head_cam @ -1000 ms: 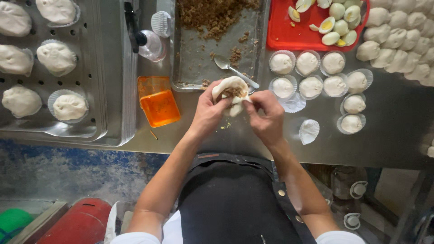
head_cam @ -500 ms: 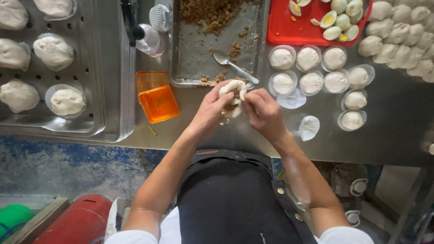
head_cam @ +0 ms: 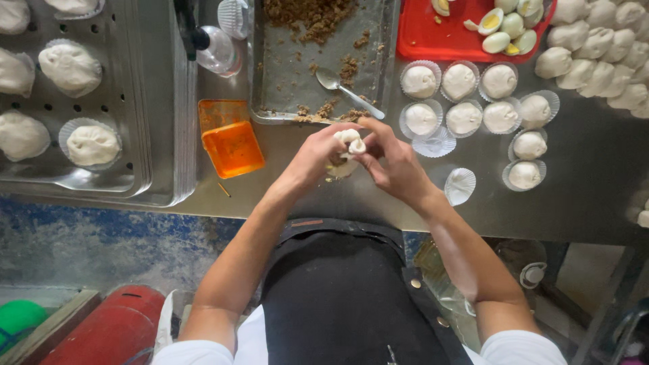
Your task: The person prepares dough buns by hand, flattening a piece of dough, adding a spoonful of filling and a piece of boiled egg, then pinching and sealing the dough around the ingredients before placing the bun into a paper cup.
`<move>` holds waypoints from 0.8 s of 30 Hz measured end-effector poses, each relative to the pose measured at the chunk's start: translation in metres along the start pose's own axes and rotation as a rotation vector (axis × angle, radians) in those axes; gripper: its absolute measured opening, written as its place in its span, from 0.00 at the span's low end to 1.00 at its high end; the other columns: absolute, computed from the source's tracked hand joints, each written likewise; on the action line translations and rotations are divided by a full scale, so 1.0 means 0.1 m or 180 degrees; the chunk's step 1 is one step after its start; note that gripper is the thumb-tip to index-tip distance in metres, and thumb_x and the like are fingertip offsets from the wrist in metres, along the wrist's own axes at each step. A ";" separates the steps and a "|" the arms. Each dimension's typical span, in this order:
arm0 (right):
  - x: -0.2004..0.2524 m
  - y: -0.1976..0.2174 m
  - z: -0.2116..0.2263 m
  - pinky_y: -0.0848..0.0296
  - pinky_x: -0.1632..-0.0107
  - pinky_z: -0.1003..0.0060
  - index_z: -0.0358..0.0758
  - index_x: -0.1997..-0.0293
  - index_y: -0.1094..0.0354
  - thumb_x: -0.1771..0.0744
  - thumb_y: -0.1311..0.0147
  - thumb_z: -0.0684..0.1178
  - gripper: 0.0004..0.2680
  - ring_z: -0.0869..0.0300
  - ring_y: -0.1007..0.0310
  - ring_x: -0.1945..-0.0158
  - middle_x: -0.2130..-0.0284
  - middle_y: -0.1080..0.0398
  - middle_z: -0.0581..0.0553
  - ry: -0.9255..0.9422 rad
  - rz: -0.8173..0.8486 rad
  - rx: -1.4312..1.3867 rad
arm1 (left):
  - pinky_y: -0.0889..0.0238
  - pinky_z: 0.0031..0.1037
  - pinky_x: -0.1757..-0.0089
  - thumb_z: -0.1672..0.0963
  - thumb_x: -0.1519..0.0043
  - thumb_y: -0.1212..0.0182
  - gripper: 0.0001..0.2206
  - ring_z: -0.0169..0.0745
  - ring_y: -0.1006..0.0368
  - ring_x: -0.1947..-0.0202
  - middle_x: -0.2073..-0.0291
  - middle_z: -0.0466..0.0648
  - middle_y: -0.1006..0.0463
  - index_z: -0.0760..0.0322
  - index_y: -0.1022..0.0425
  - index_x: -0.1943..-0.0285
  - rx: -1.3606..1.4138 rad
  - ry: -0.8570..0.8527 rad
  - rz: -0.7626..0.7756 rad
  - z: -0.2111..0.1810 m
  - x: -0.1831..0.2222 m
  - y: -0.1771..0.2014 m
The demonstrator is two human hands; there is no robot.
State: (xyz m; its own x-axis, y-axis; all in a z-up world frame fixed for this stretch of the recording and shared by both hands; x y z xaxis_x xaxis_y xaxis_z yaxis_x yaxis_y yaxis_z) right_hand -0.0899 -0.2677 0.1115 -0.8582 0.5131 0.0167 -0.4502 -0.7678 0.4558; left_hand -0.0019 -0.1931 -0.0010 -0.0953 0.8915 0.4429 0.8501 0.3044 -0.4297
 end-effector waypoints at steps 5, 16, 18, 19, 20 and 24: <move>-0.01 -0.23 -0.11 0.25 0.62 0.60 0.36 0.50 0.31 0.33 0.38 0.39 0.08 0.54 0.24 0.66 0.63 0.26 0.39 0.0051 0.0176 0.0479 | 0.29 0.33 0.57 0.42 0.30 0.67 0.32 0.41 0.26 0.59 0.58 0.54 0.21 0.67 0.26 0.36 0.0040 0.0575 -0.0632 0.24 -0.10 0.23; -0.03 -0.47 -0.04 0.23 0.55 0.55 0.38 0.48 0.32 0.32 0.40 0.39 0.09 0.43 0.21 0.58 0.60 0.25 0.35 0.0177 0.0094 0.0608 | 0.34 0.40 0.45 0.33 0.38 0.78 0.43 0.54 0.24 0.48 0.53 0.57 0.22 0.55 0.51 0.20 -0.1024 0.0227 -0.0893 -0.08 -0.03 0.28; -0.02 -0.48 -0.03 0.24 0.55 0.54 0.32 0.41 0.37 0.31 0.42 0.39 0.13 0.42 0.22 0.57 0.58 0.26 0.33 0.0256 0.0073 0.0365 | 0.37 0.39 0.43 0.32 0.40 0.80 0.46 0.53 0.26 0.45 0.49 0.57 0.23 0.53 0.51 0.19 -0.1000 0.0408 -0.0695 0.01 -0.07 0.28; -0.01 -0.49 -0.03 0.24 0.54 0.53 0.29 0.38 0.39 0.31 0.43 0.39 0.15 0.41 0.23 0.56 0.57 0.27 0.32 0.0290 0.0072 0.0237 | 0.38 0.39 0.44 0.32 0.41 0.80 0.46 0.53 0.26 0.45 0.49 0.59 0.22 0.53 0.53 0.18 -0.0972 0.0598 -0.0650 0.11 -0.08 0.29; -0.03 -0.51 -0.07 0.24 0.55 0.54 0.29 0.40 0.38 0.32 0.44 0.40 0.14 0.41 0.22 0.57 0.58 0.27 0.32 0.0253 0.0119 0.0230 | 0.38 0.39 0.45 0.32 0.42 0.79 0.46 0.52 0.25 0.45 0.50 0.60 0.21 0.53 0.54 0.18 -0.0943 0.0787 -0.0604 0.21 -0.10 0.31; -0.09 -0.48 -0.26 0.25 0.60 0.56 0.32 0.50 0.33 0.31 0.42 0.42 0.08 0.45 0.21 0.62 0.64 0.25 0.34 -0.0022 0.0007 0.0261 | 0.46 0.37 0.36 0.32 0.32 0.66 0.47 0.50 0.38 0.31 0.33 0.59 0.35 0.67 0.56 0.16 -0.0340 0.0206 -0.0655 0.21 -0.21 0.46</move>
State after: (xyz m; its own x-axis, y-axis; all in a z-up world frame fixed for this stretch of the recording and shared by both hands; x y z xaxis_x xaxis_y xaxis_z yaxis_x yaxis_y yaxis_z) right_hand -0.0669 -0.2459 0.0663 -0.8573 0.5143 0.0237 -0.4264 -0.7351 0.5271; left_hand 0.0285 -0.1905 -0.0464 -0.2418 0.7899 0.5635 0.8665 0.4372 -0.2410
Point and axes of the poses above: each hand's wrist, its own x-axis away from the middle knuckle, its own y-axis out of the back of the hand, z = x × y, the point moved 10 cm from there along -x, towards the middle knuckle
